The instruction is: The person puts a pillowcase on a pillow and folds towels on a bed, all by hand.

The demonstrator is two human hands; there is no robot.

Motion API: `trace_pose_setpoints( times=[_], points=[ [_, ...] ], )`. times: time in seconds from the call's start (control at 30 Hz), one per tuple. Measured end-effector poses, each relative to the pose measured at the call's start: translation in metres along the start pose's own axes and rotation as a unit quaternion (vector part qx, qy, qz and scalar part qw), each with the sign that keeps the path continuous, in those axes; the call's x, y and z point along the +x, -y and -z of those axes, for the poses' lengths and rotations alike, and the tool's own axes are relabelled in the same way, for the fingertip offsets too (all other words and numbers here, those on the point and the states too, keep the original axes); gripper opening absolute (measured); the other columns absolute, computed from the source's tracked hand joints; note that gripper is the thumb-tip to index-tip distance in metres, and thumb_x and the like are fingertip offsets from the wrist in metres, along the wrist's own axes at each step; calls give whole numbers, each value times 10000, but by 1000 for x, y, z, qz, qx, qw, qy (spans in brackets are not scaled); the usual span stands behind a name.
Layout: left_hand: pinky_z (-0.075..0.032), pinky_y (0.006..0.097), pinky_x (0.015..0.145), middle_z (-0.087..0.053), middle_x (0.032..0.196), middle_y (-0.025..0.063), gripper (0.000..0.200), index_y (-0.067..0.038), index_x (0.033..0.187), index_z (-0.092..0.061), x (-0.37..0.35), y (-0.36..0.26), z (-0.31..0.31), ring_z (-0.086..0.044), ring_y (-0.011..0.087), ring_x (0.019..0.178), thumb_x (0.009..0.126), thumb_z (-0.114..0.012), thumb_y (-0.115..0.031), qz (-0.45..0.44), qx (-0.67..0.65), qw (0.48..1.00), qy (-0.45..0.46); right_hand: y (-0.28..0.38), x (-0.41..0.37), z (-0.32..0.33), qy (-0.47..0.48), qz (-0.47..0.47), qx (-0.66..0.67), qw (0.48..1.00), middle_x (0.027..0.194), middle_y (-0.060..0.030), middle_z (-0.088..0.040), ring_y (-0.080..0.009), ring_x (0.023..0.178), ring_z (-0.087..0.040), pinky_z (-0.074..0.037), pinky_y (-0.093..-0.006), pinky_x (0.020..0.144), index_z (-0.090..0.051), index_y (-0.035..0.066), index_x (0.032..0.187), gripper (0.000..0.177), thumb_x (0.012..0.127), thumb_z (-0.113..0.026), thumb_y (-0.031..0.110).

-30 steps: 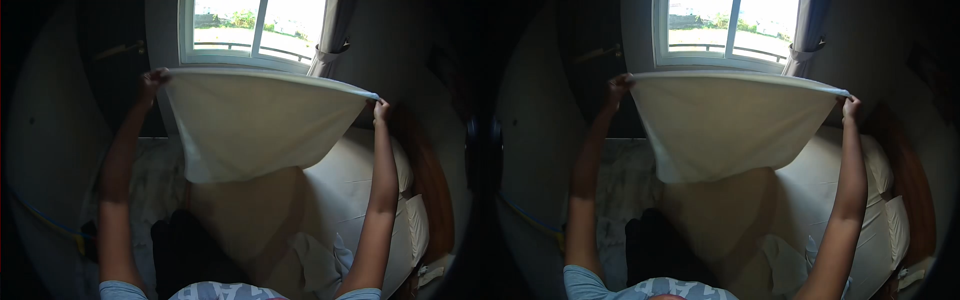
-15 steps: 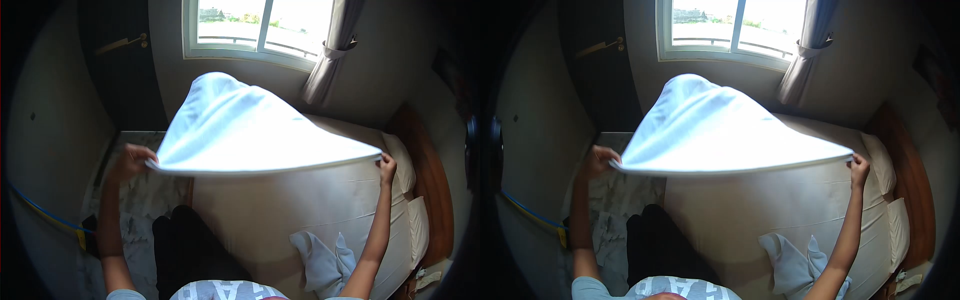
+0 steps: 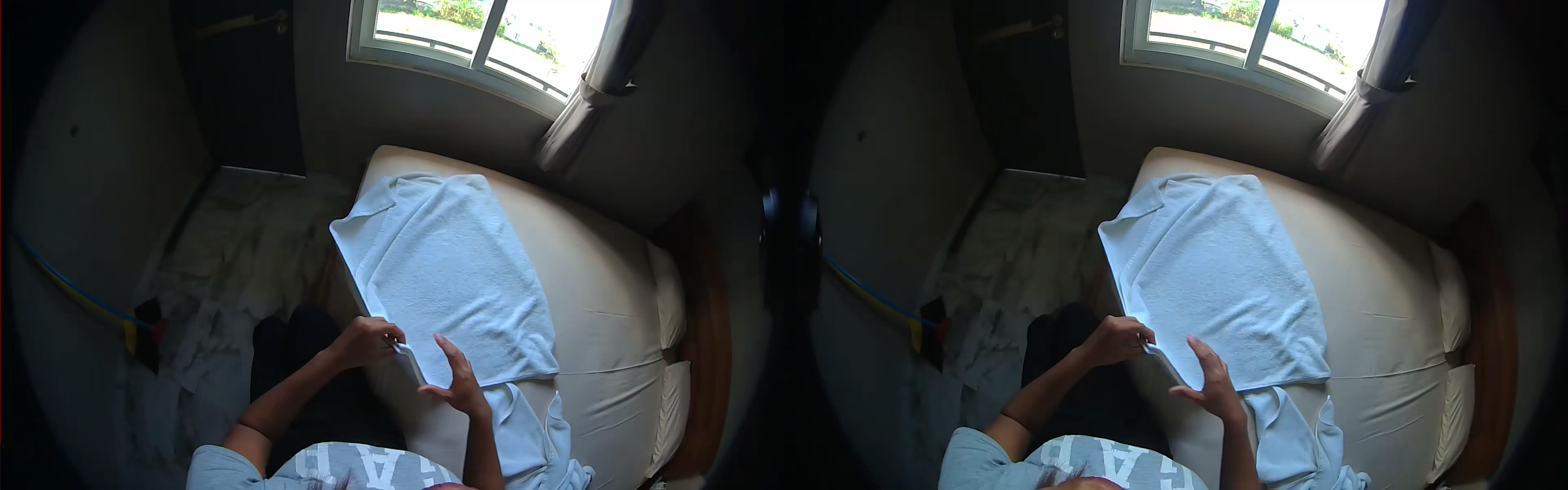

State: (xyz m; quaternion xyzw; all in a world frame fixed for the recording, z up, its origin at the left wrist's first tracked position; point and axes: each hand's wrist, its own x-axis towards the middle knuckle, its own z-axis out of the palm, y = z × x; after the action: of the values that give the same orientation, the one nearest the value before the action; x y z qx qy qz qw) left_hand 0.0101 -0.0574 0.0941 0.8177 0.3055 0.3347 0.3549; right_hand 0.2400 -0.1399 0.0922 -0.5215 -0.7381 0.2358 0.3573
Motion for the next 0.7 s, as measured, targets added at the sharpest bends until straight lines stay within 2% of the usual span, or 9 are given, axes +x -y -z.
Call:
trace_pose_setpoints(
  times=[0.1, 0.13, 0.27, 0.37, 0.4, 0.47, 0.53, 0.63, 0.7],
  points=[
    [-516, 313, 682, -653, 800, 65, 212, -42, 848, -631, 22, -16, -2, -639, 229, 775, 653, -713, -48, -122, -27, 992, -35, 16, 43, -29, -56, -26, 78, 995, 1014, -168, -617, -323, 938, -608, -479, -355, 778, -573, 27, 1083, 409, 710, -695, 142],
    [-513, 311, 738, -654, 871, 48, 352, -66, 973, -608, 24, -14, 3, -640, 207, 831, 650, -745, -44, -135, 10, 991, -11, 22, 50, -29, -53, 2, 34, 998, 801, -157, -617, -330, 747, -617, -480, -368, 670, -595, 23, 931, 231, 703, -624, 47],
    [-442, 390, 928, -601, 1057, 68, 784, -132, 1294, -389, 37, 1, 37, -587, 222, 996, 620, -788, -118, -17, -117, 967, 224, 52, 43, -3, 104, 76, -74, 989, 782, -137, -613, -314, 718, -602, -470, -390, 646, -585, 17, 875, 225, 655, -636, 9],
    [-314, 398, 1046, -592, 1118, 36, 789, -153, 1270, -449, 41, 22, 12, -514, 216, 1124, 554, -776, -109, -42, 54, 937, 343, 44, 15, 9, 130, 119, -34, 984, 751, -131, -606, -307, 687, -595, -466, -380, 623, -588, 7, 864, 242, 627, -636, 6],
    [-306, 385, 1037, -591, 1144, 9, 684, -154, 1204, -512, 42, 32, -1, -500, 204, 1144, 559, -726, -75, -103, 182, 920, 332, 43, 6, 19, 123, 109, -19, 986, 738, -129, -602, -306, 678, -592, -462, -377, 613, -589, 3, 852, 241, 615, -632, 4],
    [-350, 384, 992, -597, 1137, 11, 584, -155, 1149, -548, 52, 57, -24, -513, 198, 1131, 591, -679, -44, -136, 178, 933, 283, 44, -18, 47, 104, 84, 12, 991, 712, -125, -593, -304, 659, -586, -454, -369, 592, -591, -6, 826, 239, 590, -624, -1],
    [-397, 368, 935, -599, 1129, 17, 485, -147, 1089, -576, 59, 83, -42, -530, 193, 1103, 627, -628, -7, -156, 169, 948, 221, 48, -48, 77, 5, 21, 91, 996, 600, -117, -527, -273, 593, -554, -417, -326, 537, -563, -17, 682, 158, 546, -628, 28],
    [-458, 362, 849, -603, 1115, 31, 436, -127, 1041, -598, 68, 116, -61, -573, 235, 1016, 632, -603, 24, -98, 164, 969, 155, 31, -112, 105, -371, 111, 122, 914, 600, -72, -529, -208, 584, -521, -400, -339, 569, -503, 20, 644, 365, 822, -590, 327],
    [-454, 369, 860, -599, 1128, 36, 437, -116, 1055, -596, 62, 132, -85, -560, 258, 1033, 640, -626, 14, -81, 71, 972, 207, 31, -151, 144, -374, 159, 164, 899, 658, -93, -552, -211, 660, -539, -404, -347, 659, -508, 32, 702, 302, 822, -590, 296]
  ],
)
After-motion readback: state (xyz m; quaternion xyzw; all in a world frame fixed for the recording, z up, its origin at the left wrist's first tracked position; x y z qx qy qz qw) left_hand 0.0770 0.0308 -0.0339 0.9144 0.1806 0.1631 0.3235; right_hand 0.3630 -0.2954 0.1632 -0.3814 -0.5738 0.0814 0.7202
